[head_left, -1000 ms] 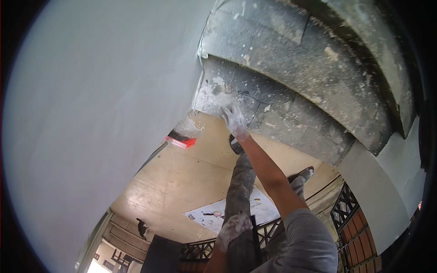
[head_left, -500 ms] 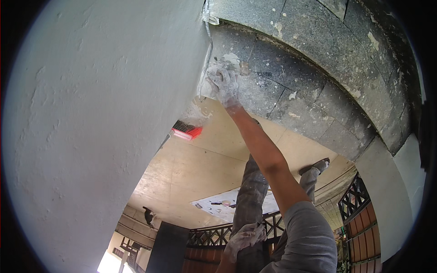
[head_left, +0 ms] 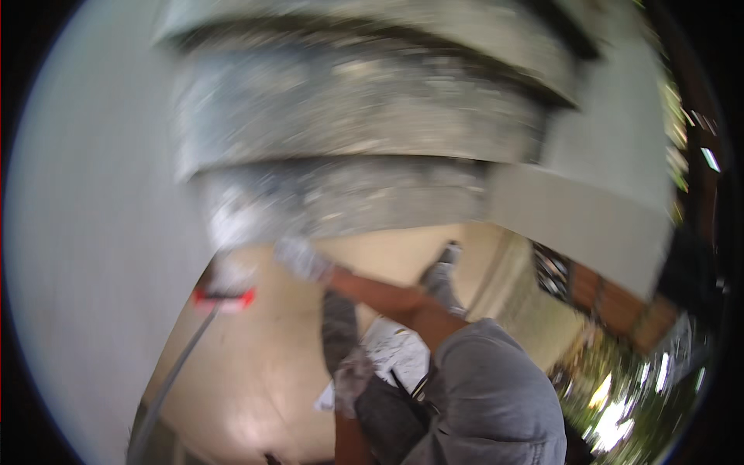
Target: The recorder is applying patching compound or plaster to a stone pillar using their fingers to fill in gaps and smooth the surface.
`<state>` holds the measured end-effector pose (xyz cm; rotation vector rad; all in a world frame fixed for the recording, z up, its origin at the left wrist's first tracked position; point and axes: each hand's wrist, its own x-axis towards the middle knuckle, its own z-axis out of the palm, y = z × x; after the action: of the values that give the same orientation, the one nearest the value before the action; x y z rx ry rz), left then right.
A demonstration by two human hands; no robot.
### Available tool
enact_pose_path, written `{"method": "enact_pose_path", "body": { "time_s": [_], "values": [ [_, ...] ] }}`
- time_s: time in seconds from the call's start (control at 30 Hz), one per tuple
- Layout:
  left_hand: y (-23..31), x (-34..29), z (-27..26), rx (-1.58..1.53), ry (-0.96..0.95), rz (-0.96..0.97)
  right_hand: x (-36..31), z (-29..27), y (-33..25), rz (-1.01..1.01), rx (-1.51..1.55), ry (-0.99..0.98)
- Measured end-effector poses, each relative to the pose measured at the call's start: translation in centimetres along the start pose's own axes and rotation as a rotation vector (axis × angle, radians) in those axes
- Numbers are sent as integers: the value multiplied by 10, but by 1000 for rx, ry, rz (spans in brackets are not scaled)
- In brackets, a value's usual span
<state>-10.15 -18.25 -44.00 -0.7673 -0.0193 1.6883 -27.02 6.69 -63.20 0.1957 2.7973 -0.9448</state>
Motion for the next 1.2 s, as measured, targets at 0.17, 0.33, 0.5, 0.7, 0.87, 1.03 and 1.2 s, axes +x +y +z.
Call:
{"method": "enact_pose_path", "body": {
  "time_s": [0.17, 0.33, 0.5, 0.7, 0.87, 1.03, 1.2],
  "values": [
    [-19, 28, 97, 356, 309, 154, -195, -259, -102, 206, 373, 252],
    [-57, 112, 78, 748, 379, 86, -420, -417, -72, 270, 70, 817],
    [-240, 196, 224, 1479, 610, -314, -585, -548, -54, 674, 404, 1254],
    [-369, 271, 298, 2015, 121, -95, -688, -653, 12, 863, 434, 1680],
    [-420, 280, 366, 2180, 82, -53, -707, -672, 70, 705, 557, 1781],
    [-394, 255, 368, 2207, 179, 80, -712, -663, 98, 705, 122, 1683],
    [-376, 214, 355, 2238, 416, 75, -727, -660, 74, 743, -341, 1349]
  ]
}}
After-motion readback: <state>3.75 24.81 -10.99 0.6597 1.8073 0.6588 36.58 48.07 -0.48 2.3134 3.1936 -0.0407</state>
